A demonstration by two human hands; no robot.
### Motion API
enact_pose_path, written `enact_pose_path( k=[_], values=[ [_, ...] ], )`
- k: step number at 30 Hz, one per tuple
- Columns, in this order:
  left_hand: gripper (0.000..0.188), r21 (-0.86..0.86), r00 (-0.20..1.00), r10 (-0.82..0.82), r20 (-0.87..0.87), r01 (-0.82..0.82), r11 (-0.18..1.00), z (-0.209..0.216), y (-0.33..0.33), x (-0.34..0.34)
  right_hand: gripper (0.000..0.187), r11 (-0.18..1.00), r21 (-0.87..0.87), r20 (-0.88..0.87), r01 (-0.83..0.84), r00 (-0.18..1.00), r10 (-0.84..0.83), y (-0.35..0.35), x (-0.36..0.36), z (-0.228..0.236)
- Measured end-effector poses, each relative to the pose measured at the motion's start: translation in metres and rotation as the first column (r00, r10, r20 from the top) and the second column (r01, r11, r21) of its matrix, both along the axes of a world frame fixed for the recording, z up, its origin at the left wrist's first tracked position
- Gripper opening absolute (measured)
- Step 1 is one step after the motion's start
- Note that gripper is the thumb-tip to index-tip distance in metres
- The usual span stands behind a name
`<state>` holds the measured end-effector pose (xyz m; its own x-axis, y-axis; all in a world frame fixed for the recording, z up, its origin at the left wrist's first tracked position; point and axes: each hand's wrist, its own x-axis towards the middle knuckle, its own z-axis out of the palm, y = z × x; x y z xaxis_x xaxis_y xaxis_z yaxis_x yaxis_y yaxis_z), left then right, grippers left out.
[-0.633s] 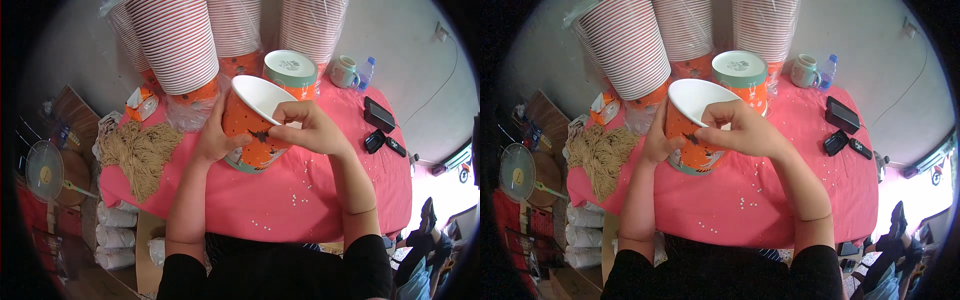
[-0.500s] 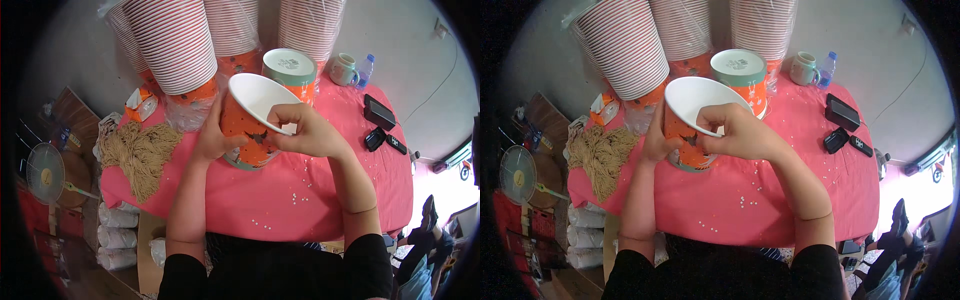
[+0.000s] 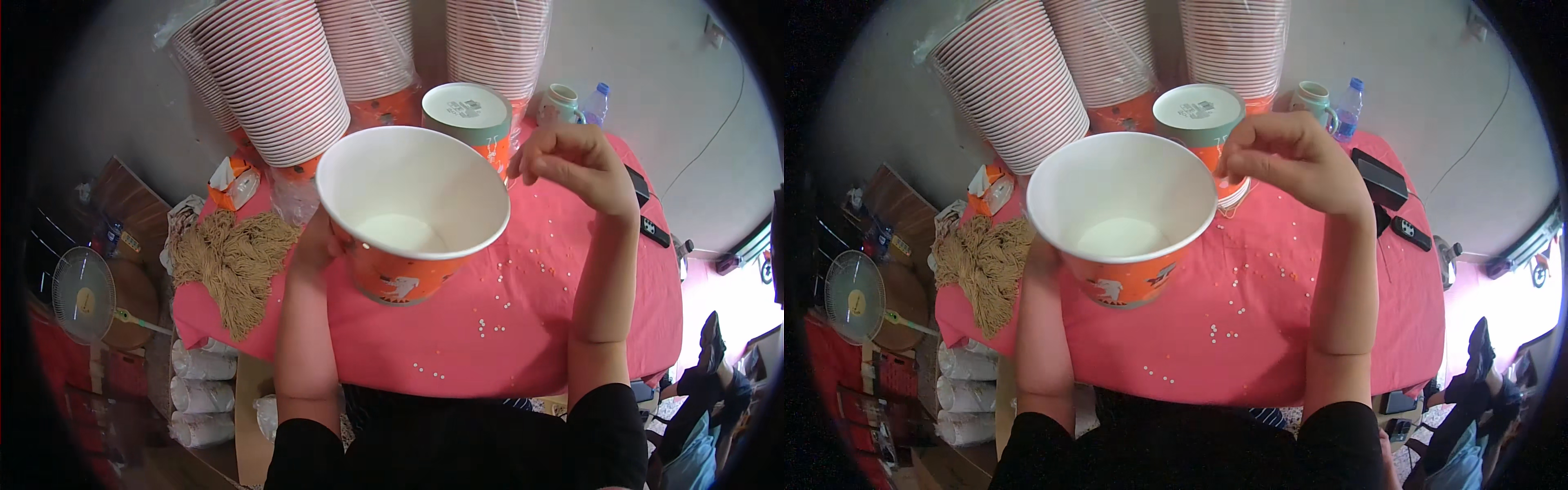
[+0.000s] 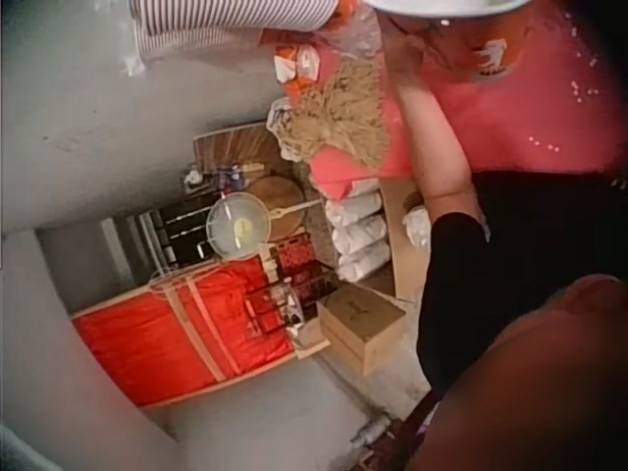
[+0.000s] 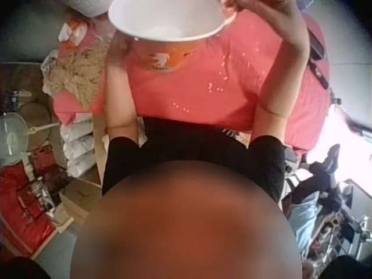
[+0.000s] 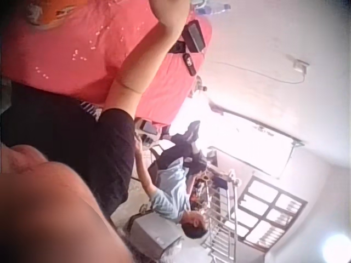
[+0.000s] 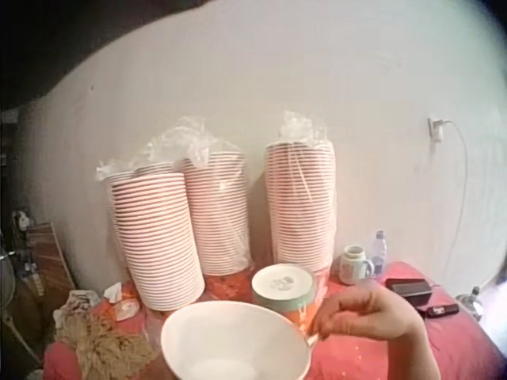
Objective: Attaching cord handles to decorative paper buckets by threading them through pre-cut holes.
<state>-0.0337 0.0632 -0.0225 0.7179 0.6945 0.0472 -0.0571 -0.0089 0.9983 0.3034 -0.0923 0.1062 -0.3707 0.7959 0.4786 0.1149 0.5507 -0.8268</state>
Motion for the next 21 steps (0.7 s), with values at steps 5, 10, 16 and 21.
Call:
enact_pose_path(
  k=[5,10,16,21],
  values=[
    [0.14,-0.289,0.989,0.051,0.138,-0.009,0.957,-0.025,0.01,0.002,0.024,0.89,0.108,0.125,0.443,0.882,-0.454,0.014,-0.013,-0.006],
    [0.14,-0.157,0.979,-0.023,0.203,0.056,0.986,-0.009,-0.007,0.011,0.026,0.966,-0.131,0.11,0.224,0.971,-0.21,0.028,-0.025,-0.02],
    [0.14,-0.004,0.954,-0.123,0.274,0.129,0.992,0.007,-0.028,0.008,0.02,0.956,-0.267,0.103,0.12,0.99,-0.095,0.036,-0.026,-0.031],
    [0.137,0.135,0.911,-0.232,0.341,0.197,0.971,0.035,-0.043,0.014,0.019,0.961,-0.196,0.156,0.197,0.973,-0.168,0.043,-0.037,-0.038]
  ],
)
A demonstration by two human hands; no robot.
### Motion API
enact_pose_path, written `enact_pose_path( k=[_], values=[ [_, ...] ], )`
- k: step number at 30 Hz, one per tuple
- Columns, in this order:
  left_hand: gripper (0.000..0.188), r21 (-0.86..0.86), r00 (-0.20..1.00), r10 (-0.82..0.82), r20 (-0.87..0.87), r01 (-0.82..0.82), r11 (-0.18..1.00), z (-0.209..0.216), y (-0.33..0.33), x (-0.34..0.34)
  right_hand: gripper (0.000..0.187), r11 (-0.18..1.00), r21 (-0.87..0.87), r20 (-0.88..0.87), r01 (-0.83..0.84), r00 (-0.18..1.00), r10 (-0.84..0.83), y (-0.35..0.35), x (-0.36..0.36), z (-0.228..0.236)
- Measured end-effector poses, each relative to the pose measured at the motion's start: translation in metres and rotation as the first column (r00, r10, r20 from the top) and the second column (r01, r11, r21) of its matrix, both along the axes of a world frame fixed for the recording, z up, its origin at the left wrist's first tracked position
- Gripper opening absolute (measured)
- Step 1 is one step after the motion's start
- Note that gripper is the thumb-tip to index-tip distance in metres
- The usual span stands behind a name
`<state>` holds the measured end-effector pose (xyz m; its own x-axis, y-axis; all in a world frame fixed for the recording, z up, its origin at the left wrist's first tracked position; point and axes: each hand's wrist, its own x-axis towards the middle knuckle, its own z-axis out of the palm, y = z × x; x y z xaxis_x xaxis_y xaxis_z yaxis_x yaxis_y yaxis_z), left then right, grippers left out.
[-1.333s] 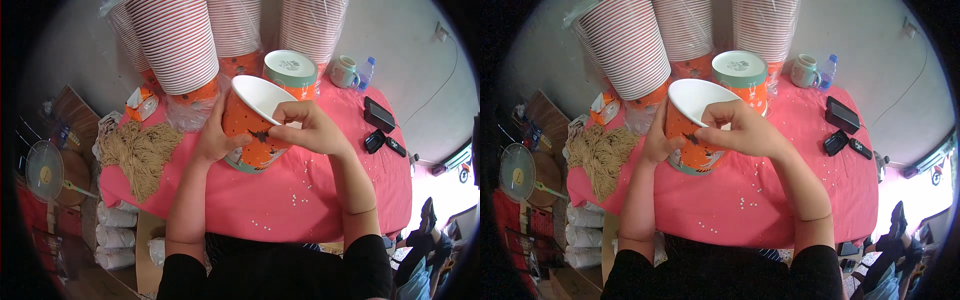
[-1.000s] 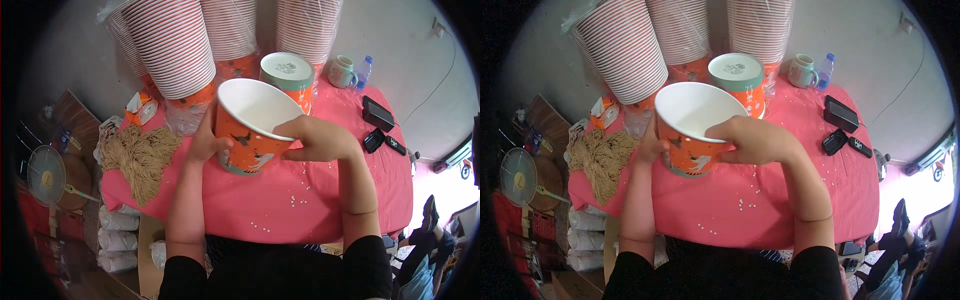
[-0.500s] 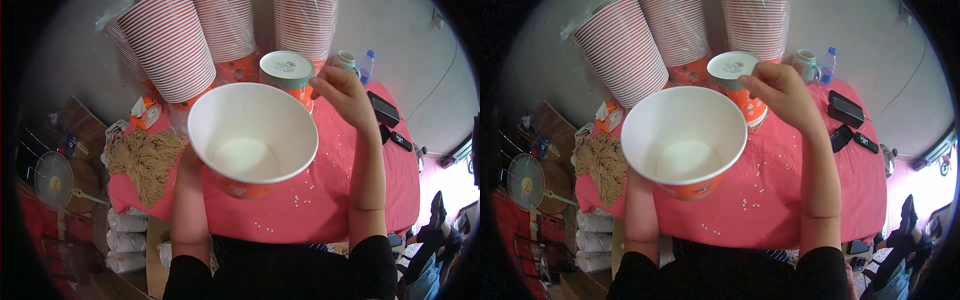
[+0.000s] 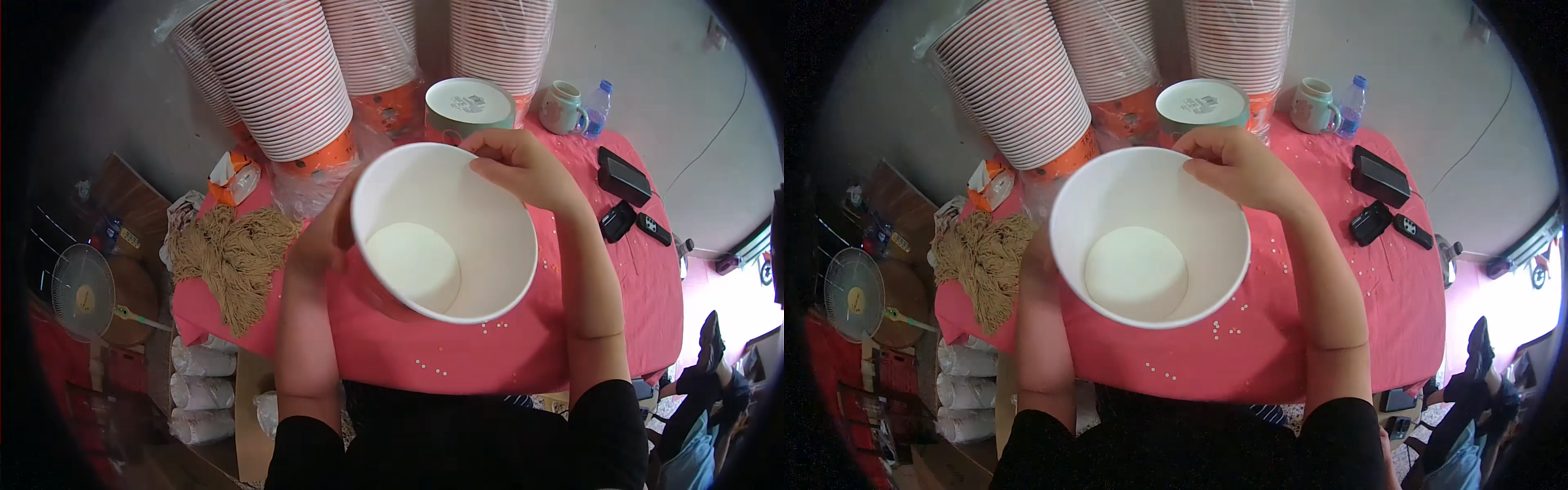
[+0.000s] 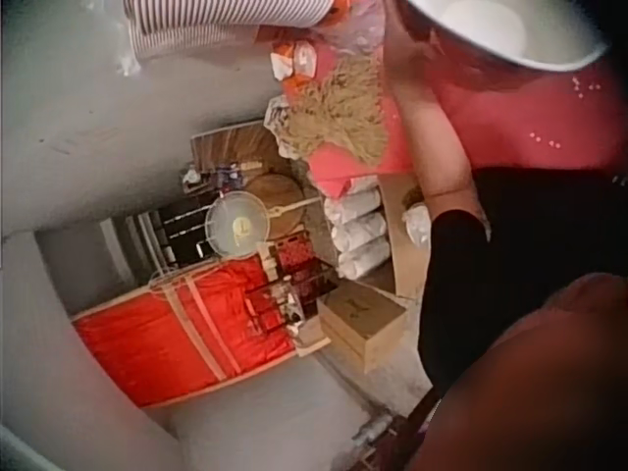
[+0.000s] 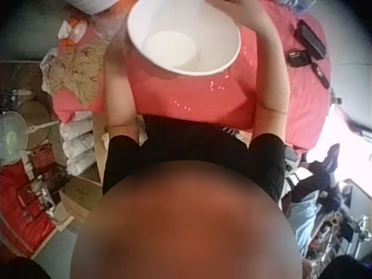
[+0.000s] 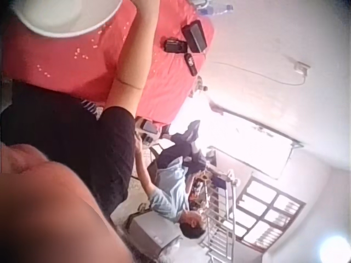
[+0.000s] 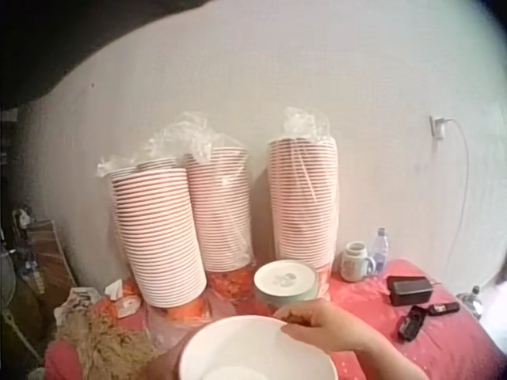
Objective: Attaching cord handles to decorative paper buckets by threading them through pre-cut holes.
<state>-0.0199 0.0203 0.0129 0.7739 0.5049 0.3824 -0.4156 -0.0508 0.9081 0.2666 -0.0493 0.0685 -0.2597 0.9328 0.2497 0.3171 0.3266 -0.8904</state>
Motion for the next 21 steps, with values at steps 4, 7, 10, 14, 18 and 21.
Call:
enact_pose_path(
  k=[4,7,10,14,18,21],
  values=[
    [0.124,-0.134,0.97,0.154,-0.189,-0.18,0.974,0.011,-0.002,0.014,0.016,0.994,0.108,-0.077,-0.025,0.996,0.033,0.001,-0.004,-0.007],
    [0.106,0.142,0.982,-0.011,-0.189,0.039,0.989,-0.011,0.013,0.01,0.013,0.994,0.077,-0.059,-0.079,0.995,0.084,0.001,-0.006,-0.005],
    [0.092,-0.057,0.984,-0.143,-0.104,0.138,0.989,-0.038,0.014,0.016,0.011,0.992,0.098,-0.081,-0.08,0.993,0.088,0.0,-0.013,-0.007],
    [0.079,-0.499,0.947,-0.32,0.029,0.292,0.816,-0.093,0.024,0.02,0.009,0.994,0.104,-0.069,-0.039,0.997,0.046,-0.004,-0.024,-0.004],
    [0.078,-0.434,0.914,-0.375,0.155,0.404,0.805,-0.078,0.011,0.025,0.009,0.995,0.096,-0.072,0.016,0.997,-0.009,-0.007,-0.025,-0.008],
    [0.089,-0.263,0.959,-0.223,-0.173,0.173,0.949,-0.077,0.021,0.023,0.011,0.985,0.169,0.013,0.042,0.999,-0.045,-0.009,-0.034,-0.006]
  ],
)
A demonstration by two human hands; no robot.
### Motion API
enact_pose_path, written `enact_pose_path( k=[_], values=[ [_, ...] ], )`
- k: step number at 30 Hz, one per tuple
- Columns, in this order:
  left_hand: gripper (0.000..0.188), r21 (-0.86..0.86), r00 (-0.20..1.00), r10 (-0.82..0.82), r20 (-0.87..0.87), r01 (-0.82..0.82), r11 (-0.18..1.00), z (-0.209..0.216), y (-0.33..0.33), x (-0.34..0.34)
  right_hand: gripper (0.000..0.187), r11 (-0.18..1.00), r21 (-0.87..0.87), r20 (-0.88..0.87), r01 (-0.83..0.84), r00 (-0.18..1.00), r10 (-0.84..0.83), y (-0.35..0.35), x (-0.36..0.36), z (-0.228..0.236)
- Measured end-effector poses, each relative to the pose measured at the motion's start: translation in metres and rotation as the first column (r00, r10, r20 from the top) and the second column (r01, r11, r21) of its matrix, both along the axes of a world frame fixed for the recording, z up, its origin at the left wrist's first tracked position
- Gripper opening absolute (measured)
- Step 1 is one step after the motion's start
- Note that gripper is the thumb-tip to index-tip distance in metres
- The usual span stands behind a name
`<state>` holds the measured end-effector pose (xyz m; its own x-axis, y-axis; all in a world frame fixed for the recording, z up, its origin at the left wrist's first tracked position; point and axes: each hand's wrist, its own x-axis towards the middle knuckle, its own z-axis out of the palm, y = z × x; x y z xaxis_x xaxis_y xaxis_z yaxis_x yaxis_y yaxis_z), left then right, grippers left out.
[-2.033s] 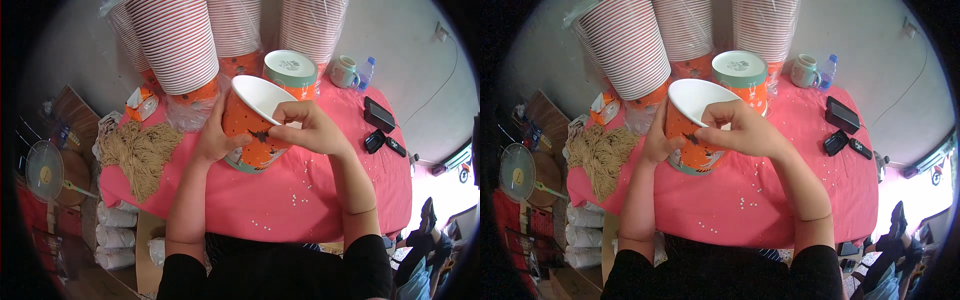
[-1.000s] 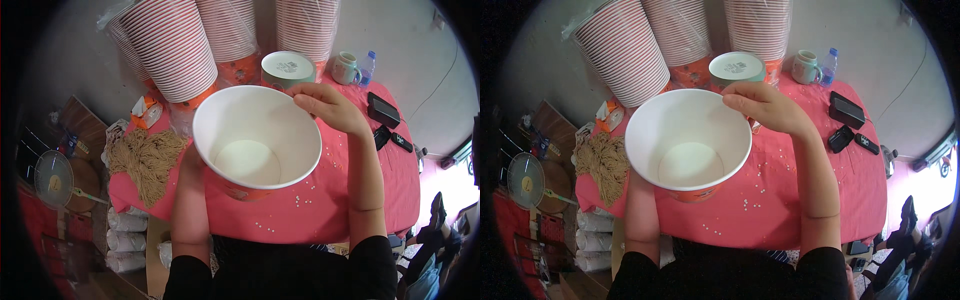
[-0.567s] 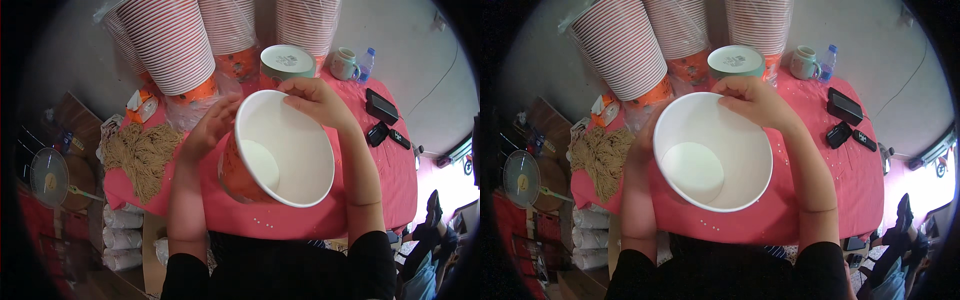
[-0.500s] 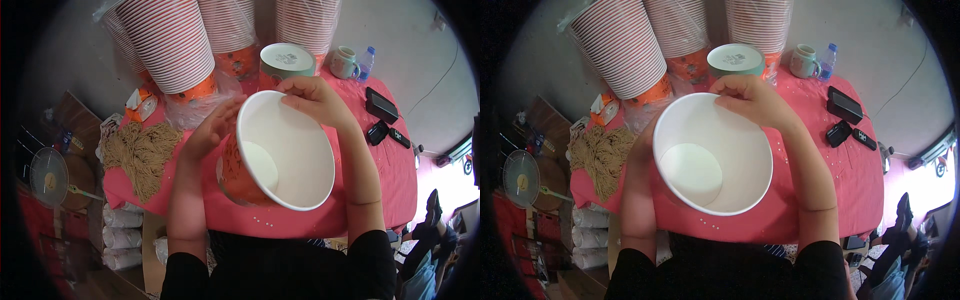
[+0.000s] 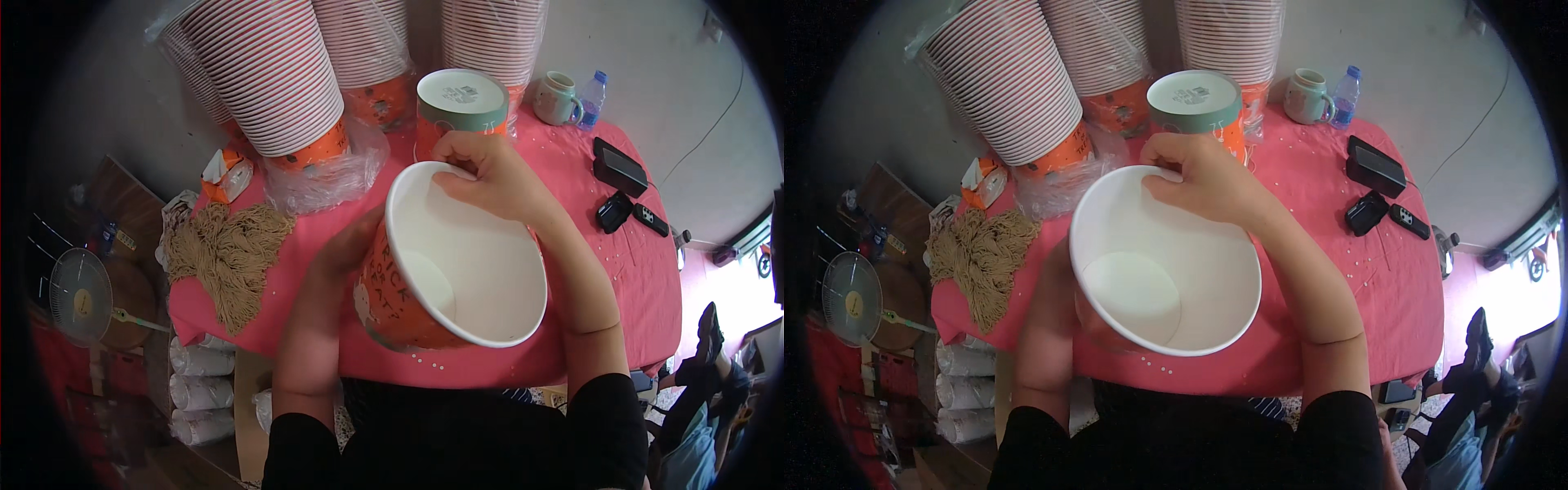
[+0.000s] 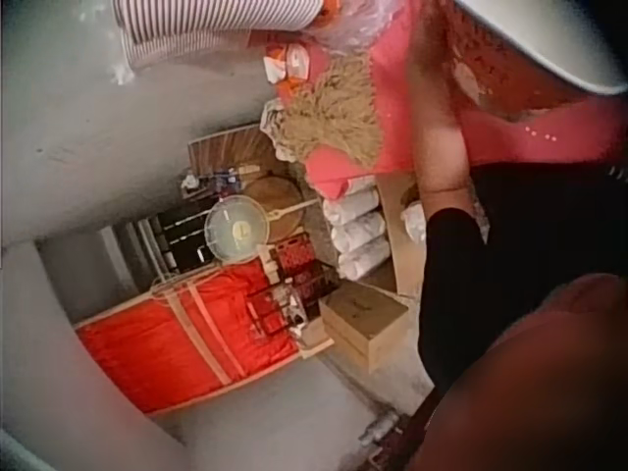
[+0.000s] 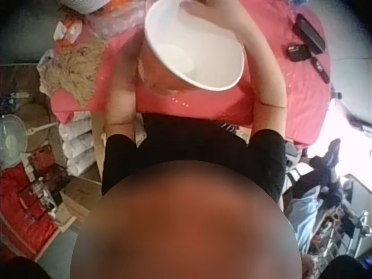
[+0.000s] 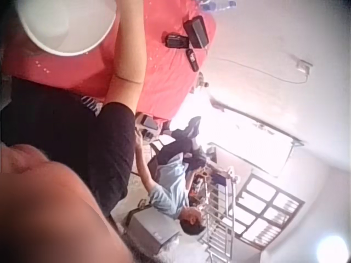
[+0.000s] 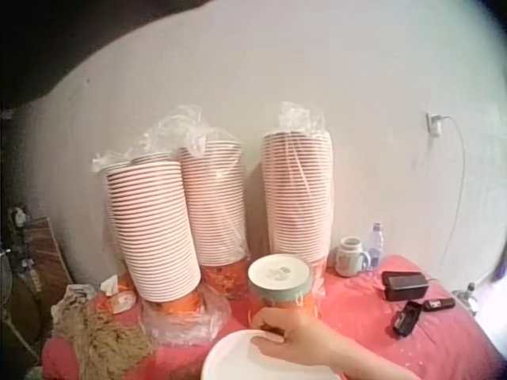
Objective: Attaching cord handles to decorative paper buckets by threading them through pre-cut holes.
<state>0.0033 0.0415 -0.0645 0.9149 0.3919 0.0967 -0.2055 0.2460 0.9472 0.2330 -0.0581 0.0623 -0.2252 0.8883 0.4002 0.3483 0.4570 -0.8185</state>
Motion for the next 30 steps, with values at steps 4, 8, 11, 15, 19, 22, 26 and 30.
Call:
enact_pose_path(
  k=[4,8,11,15,19,22,26,30],
  values=[
    [0.105,0.136,0.985,-0.084,0.152,0.064,0.989,0.018,-0.022,0.005,0.013,0.995,-0.03,0.058,0.098,0.994,-0.096,0.002,-0.006,-0.005],
    [0.118,0.119,0.999,0.017,-0.032,-0.013,0.993,0.048,-0.034,0.003,0.015,0.981,0.048,0.181,0.191,0.964,-0.196,-0.002,-0.01,-0.004],
    [0.124,0.214,0.994,-0.008,-0.11,0.031,0.976,0.049,-0.024,0.004,0.019,0.969,0.129,0.2,0.209,0.952,-0.231,-0.001,-0.015,-0.009],
    [0.129,0.238,0.996,-0.029,-0.088,0.049,0.97,0.055,-0.029,0.007,0.021,0.945,0.264,0.233,0.192,0.938,-0.255,-0.002,-0.012,-0.012],
    [0.129,0.287,0.983,-0.045,-0.18,0.096,0.953,0.047,-0.027,0.007,0.021,0.986,0.084,0.279,0.143,0.947,-0.161,-0.008,-0.015,-0.001],
    [0.127,0.111,0.984,0.026,-0.174,-0.007,0.994,0.049,-0.035,0.008,0.021,0.993,0.093,0.2,0.073,0.976,-0.09,-0.001,-0.01,-0.009],
    [0.125,0.041,0.988,0.045,-0.146,-0.039,0.998,0.059,-0.052,0.01,0.019,0.996,0.062,0.252,0.066,0.964,-0.08,0.001,-0.004,-0.009],
    [0.121,0.042,0.975,0.008,-0.22,0.001,0.999,0.037,-0.032,0.01,0.015,0.998,0.055,0.331,0.036,0.942,-0.053,0.004,-0.001,-0.007]
  ],
)
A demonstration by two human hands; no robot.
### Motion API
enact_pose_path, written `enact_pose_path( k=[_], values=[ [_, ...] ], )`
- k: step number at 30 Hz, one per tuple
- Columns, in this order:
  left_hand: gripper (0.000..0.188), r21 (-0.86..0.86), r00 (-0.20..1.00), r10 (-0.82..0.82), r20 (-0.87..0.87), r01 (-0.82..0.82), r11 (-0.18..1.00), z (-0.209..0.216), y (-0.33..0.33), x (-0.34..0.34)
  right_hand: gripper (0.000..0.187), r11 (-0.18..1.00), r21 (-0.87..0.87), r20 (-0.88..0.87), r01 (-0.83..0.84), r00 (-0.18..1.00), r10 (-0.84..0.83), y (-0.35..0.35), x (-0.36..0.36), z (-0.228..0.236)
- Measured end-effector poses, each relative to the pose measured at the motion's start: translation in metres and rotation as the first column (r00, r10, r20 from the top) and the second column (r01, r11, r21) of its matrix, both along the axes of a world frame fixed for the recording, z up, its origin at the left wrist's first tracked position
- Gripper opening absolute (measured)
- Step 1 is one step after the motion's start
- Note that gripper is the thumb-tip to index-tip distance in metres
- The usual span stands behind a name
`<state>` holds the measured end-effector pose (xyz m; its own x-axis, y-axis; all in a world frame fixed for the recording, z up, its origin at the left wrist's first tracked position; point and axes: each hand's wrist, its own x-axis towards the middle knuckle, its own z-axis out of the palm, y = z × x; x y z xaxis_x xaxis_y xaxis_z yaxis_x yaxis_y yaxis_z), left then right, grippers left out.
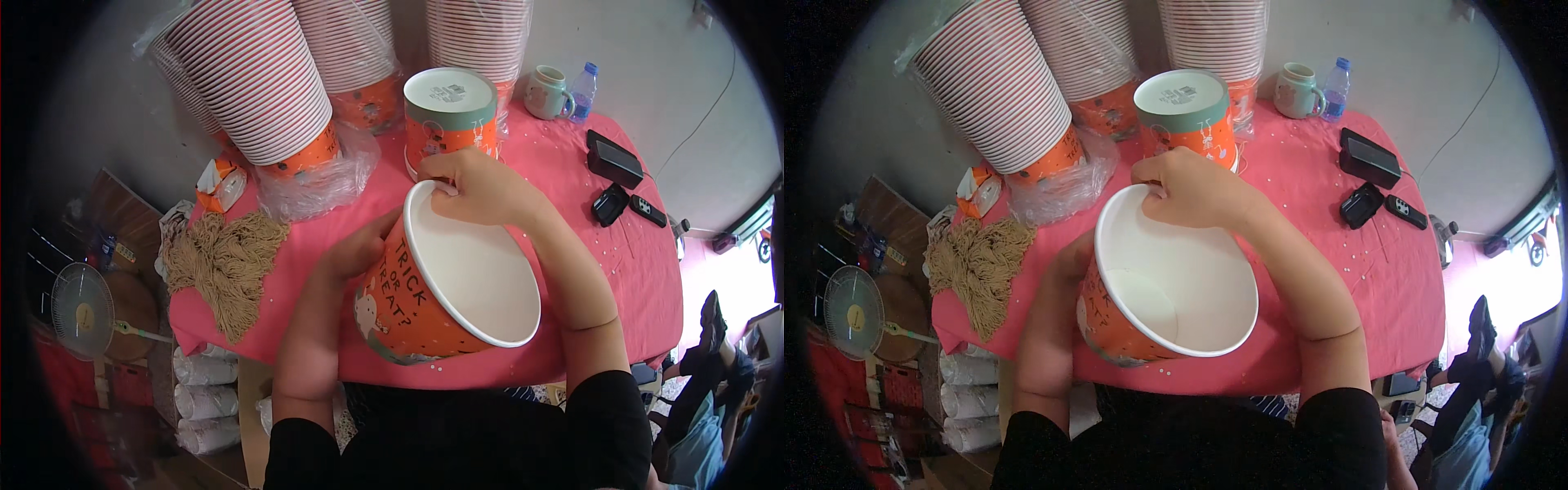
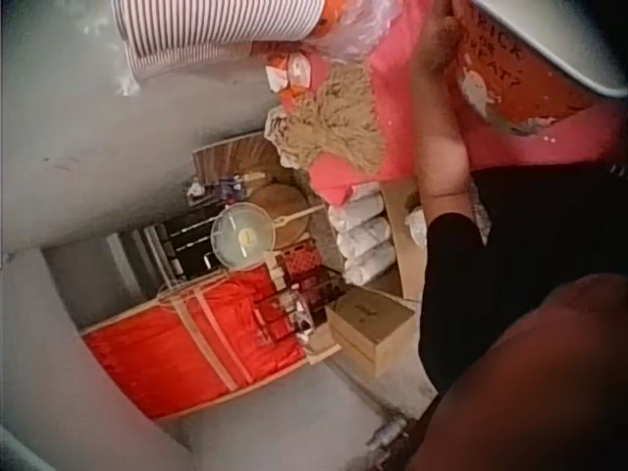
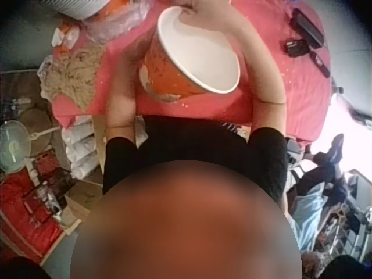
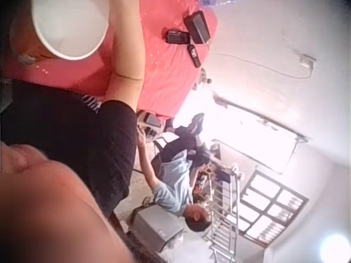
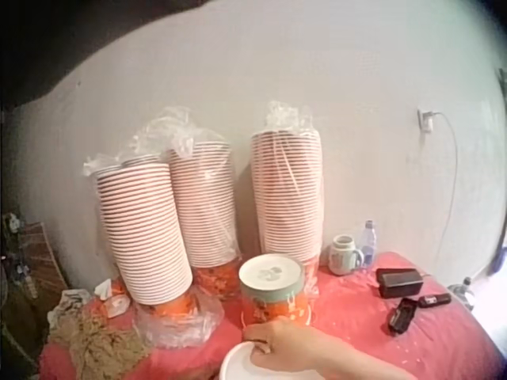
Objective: Attaching cord handles to decorative paper buckets by threading them through pre-cut holes.
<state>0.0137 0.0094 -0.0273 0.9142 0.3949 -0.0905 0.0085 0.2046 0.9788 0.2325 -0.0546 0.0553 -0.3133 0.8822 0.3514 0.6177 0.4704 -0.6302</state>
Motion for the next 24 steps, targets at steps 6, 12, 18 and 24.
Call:
enact_pose_path(
  k=[6,12,18,24],
  values=[
    [0.087,0.032,0.99,-0.034,0.14,0.03,0.999,-0.014,0.007,0.0,0.015,0.99,-0.137,0.219,0.026,0.976,0.005,-0.005,0.027,0.018],
    [0.06,0.015,0.975,0.146,0.168,-0.151,0.988,-0.059,0.06,-0.012,0.016,0.982,-0.168,0.008,-0.082,0.996,0.084,-0.008,0.035,0.021],
    [0.052,0.103,0.883,0.359,0.304,-0.404,0.909,-0.054,0.08,-0.026,0.054,0.984,-0.165,-0.183,-0.064,0.983,0.033,-0.012,0.03,0.021],
    [0.031,-0.144,0.659,0.666,0.35,-0.664,0.733,-0.039,0.071,-0.016,0.056,0.902,-0.416,-0.146,0.113,0.971,-0.189,-0.019,0.028,0.033]
  ],
)
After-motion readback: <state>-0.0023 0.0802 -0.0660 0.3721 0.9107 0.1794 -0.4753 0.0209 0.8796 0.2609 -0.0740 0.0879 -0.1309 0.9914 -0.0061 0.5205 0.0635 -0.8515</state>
